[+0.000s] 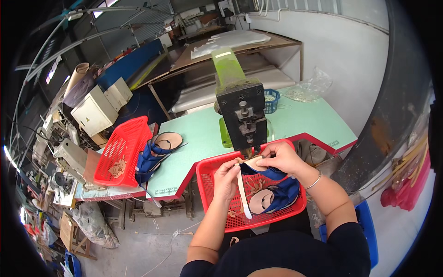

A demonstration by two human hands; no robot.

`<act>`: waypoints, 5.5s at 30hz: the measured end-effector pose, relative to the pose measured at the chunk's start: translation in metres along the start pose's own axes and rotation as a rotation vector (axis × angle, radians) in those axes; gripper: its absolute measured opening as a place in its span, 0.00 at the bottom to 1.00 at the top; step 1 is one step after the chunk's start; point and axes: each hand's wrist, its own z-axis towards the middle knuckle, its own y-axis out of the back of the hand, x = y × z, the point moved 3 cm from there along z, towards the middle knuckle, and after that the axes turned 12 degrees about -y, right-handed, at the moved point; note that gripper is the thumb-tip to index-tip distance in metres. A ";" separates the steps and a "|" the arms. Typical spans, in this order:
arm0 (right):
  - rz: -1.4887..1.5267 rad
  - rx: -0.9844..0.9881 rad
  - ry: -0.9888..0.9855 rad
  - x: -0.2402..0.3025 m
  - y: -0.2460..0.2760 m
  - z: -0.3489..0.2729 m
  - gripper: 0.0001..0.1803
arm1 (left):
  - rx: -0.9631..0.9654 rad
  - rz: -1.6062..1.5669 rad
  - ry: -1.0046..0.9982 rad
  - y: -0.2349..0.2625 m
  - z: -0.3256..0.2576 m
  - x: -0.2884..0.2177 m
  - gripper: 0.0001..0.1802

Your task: The person assembles blue sandals by attaching beige insoles to the straps using a green manual press machine. They pick up each sandal, align the insole, and press it into place, then place the finished sandal into a red basket.

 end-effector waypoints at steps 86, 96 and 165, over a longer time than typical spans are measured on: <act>0.104 0.029 0.020 0.008 -0.019 -0.006 0.10 | -0.102 0.303 -0.227 -0.010 -0.014 -0.016 0.13; -0.263 -0.149 0.400 -0.037 -0.057 -0.024 0.10 | 0.382 1.133 -1.180 0.003 -0.056 -0.057 0.14; -0.153 0.138 0.083 -0.133 -0.069 -0.034 0.10 | -0.108 0.461 -0.028 0.073 -0.096 0.058 0.23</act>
